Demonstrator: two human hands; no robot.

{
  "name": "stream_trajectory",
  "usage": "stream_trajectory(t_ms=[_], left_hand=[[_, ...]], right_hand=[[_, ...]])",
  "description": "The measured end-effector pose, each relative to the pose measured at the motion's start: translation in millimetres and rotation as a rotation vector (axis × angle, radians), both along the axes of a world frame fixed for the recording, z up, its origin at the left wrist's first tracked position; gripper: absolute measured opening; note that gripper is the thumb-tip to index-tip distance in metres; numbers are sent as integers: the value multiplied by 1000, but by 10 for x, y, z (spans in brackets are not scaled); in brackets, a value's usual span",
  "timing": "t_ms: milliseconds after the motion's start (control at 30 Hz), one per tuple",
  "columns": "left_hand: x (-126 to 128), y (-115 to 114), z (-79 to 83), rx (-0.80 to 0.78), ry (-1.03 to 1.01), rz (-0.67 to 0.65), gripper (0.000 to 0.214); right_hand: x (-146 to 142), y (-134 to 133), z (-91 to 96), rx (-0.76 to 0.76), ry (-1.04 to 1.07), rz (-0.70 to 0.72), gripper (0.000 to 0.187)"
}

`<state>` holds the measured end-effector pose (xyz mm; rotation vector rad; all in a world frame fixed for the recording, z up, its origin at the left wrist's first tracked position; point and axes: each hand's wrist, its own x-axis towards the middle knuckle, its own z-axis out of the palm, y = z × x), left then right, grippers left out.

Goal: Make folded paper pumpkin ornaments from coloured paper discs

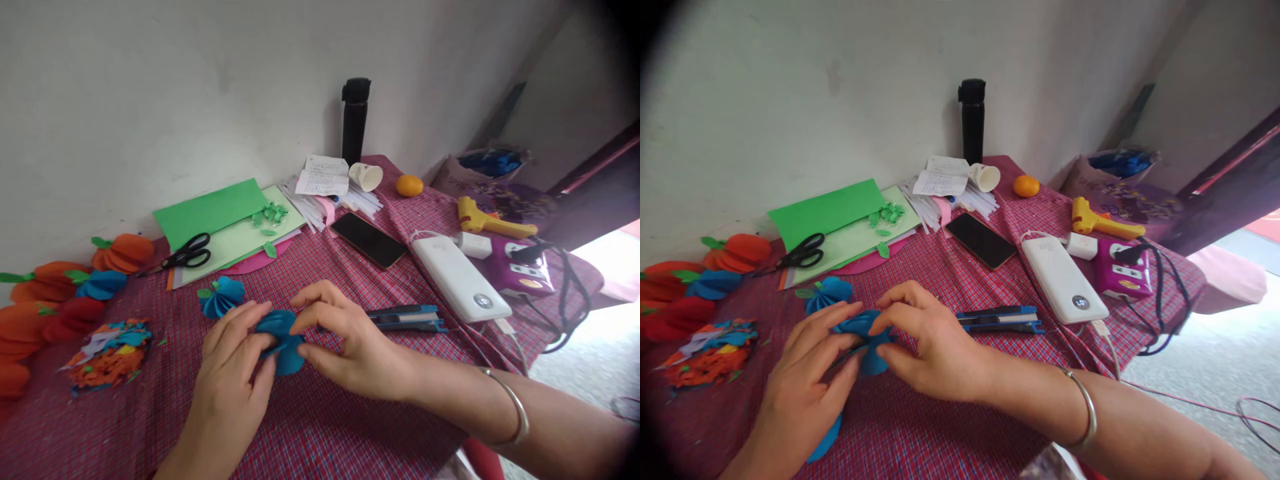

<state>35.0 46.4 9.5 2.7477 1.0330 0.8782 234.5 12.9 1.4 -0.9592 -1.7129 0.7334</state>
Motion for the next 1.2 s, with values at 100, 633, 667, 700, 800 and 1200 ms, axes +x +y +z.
stream_trajectory(t_ms=[100,633,667,700,800,1200], left_hand=[[42,-75,24,40,38,-33,17],[89,-135,123,-71,4,-62,13],[92,-137,121,-69,3,-59,13],[95,-138,119,-66,2,-53,13],[103,-140,103,-52,-7,-32,15],[159,-180,54,-79,-23,-17,16]], right_hand=[[-11,-13,-7,-25,-118,24,22],[-93,-31,-103,-76,-10,73,18],[-93,-34,-98,-82,-11,74,18],[-92,-36,-92,-89,-12,76,18],[-88,-40,-77,-104,-14,81,16],[-99,-46,-69,-99,-35,81,14]])
